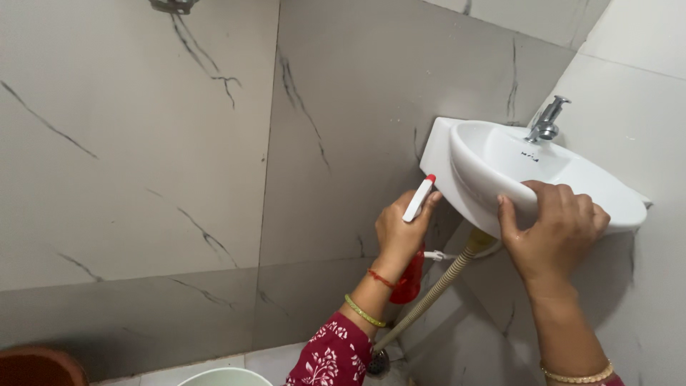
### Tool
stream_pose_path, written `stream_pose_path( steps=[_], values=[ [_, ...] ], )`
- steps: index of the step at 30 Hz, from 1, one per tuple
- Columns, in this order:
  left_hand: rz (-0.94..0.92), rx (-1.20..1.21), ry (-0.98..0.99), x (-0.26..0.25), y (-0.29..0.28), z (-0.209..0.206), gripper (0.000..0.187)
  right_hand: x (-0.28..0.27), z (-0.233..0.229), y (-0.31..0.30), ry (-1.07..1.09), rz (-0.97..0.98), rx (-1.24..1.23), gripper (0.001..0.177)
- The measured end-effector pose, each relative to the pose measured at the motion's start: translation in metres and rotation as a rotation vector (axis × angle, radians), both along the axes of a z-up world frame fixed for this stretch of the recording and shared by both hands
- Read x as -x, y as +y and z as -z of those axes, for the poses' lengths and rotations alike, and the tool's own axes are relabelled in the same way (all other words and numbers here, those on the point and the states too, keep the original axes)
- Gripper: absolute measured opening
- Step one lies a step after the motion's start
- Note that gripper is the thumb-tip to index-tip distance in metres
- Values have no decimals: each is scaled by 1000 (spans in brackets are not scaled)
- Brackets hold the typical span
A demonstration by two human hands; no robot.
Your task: The person cleans a small corner sink by spraying liquid from a red bottle and scrubbing around the tap and drain with a toothbrush. They then wipe the interior basin and exterior surfaces of the sink with their hands, including reaching down to clean the drain pipe underneath.
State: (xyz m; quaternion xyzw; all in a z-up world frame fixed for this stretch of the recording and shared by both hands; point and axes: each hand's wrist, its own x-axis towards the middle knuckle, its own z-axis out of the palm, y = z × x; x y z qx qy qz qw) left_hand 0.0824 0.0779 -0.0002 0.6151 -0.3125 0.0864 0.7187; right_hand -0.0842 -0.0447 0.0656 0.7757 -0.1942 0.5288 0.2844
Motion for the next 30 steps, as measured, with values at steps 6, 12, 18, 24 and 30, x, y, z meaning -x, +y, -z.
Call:
stream_pose_path(
  steps=[6, 12, 18, 24, 30],
  values=[
    [-16, 18, 31, -4, 0, 2, 45, -2, -2, 4, 11, 0, -11, 33],
    [-80, -41, 99, -16, -8, 8, 50, -1, -5, 9, 25, 1, 11, 34],
    [-107, -99, 75, -25, -10, 8, 57, -3, -7, 15, 14, -31, -29, 33],
    [17, -12, 145, -18, 4, 8, 48, -3, -7, 14, 8, -30, -19, 35],
    [-85, -86, 29, -18, -8, 27, 49, -3, -7, 14, 0, -37, -27, 34]
  ],
)
